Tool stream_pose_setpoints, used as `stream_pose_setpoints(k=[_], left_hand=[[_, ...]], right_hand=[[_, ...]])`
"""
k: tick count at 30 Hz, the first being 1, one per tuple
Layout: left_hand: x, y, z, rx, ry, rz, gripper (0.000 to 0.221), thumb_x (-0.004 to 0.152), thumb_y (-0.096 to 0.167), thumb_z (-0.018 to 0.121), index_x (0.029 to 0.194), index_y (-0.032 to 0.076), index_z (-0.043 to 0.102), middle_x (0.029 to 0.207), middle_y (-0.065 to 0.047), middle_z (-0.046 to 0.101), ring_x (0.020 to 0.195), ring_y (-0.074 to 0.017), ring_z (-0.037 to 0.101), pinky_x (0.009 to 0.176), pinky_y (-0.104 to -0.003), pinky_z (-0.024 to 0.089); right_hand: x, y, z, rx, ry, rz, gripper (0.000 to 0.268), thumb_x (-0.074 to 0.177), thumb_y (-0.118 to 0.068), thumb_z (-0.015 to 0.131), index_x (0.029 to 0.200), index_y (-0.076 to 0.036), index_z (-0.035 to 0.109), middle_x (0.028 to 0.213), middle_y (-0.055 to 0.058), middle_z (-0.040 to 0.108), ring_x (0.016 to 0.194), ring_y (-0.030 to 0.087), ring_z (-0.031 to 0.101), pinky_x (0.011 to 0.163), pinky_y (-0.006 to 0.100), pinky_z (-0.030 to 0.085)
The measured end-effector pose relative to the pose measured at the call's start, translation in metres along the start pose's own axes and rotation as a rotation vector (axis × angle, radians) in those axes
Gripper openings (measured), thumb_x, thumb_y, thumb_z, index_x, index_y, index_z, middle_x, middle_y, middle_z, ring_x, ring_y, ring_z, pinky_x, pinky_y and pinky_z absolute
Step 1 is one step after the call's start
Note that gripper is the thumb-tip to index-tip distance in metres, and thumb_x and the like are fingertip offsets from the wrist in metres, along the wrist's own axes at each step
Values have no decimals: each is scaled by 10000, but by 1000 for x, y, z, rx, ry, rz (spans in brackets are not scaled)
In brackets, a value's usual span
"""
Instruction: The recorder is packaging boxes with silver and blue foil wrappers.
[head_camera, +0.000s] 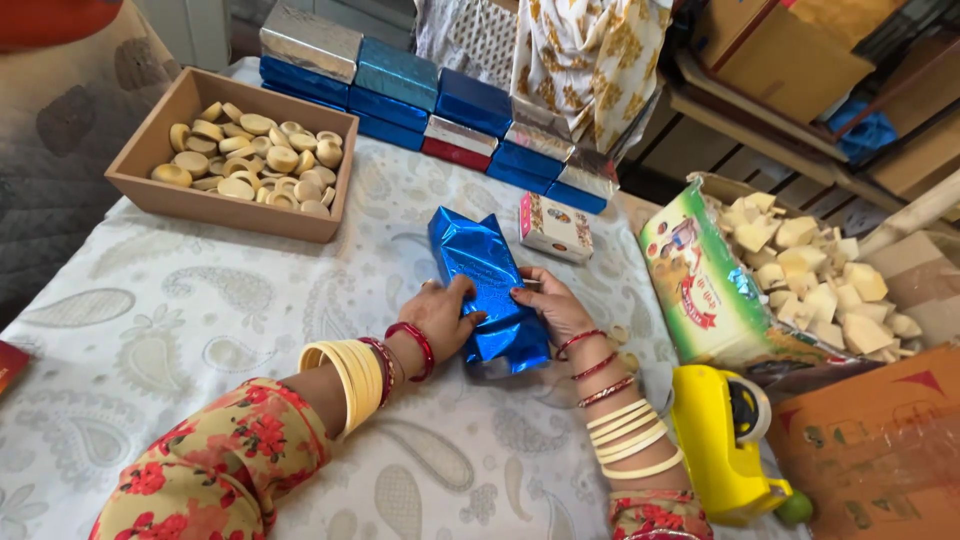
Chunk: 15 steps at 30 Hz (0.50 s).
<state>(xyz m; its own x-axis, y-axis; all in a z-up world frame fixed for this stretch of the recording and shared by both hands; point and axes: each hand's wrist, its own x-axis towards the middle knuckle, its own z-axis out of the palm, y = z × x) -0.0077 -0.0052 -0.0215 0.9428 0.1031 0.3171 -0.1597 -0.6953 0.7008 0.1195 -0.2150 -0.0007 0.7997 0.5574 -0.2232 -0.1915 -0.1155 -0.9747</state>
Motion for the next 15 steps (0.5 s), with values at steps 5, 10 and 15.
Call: stream_pose_setpoints(k=[5, 10, 15], left_hand=[[10, -8, 3, -273, 17, -167, 951, 765, 384, 819, 1463, 5, 296, 1000, -252, 689, 997, -400, 684, 883, -442, 538], [48, -41, 13, -247, 489, -87, 1171, 589, 469, 1001, 1360, -92, 321, 1127, -301, 619, 959, -387, 677, 839, -438, 532], [50, -26, -46, -1376, -183, -286, 733, 784, 384, 841, 1351, -6, 588, 1111, -86, 730, 999, -199, 714, 866, -360, 600]], right_hand=[[9, 13, -7, 134, 32, -123, 571, 829, -31, 738, 1354, -21, 515, 1166, 145, 658, 1032, 210, 663, 935, 352, 555], [-3, 8, 27, 276, 58, -344, 620, 787, 14, 733, 1356, -28, 490, 1232, 138, 639, 1099, 225, 647, 999, 367, 527], [-38, -1, 80, 322, 43, -515, 623, 811, -25, 772, 1359, -28, 476, 1255, 100, 585, 1178, 234, 576, 1067, 393, 460]])
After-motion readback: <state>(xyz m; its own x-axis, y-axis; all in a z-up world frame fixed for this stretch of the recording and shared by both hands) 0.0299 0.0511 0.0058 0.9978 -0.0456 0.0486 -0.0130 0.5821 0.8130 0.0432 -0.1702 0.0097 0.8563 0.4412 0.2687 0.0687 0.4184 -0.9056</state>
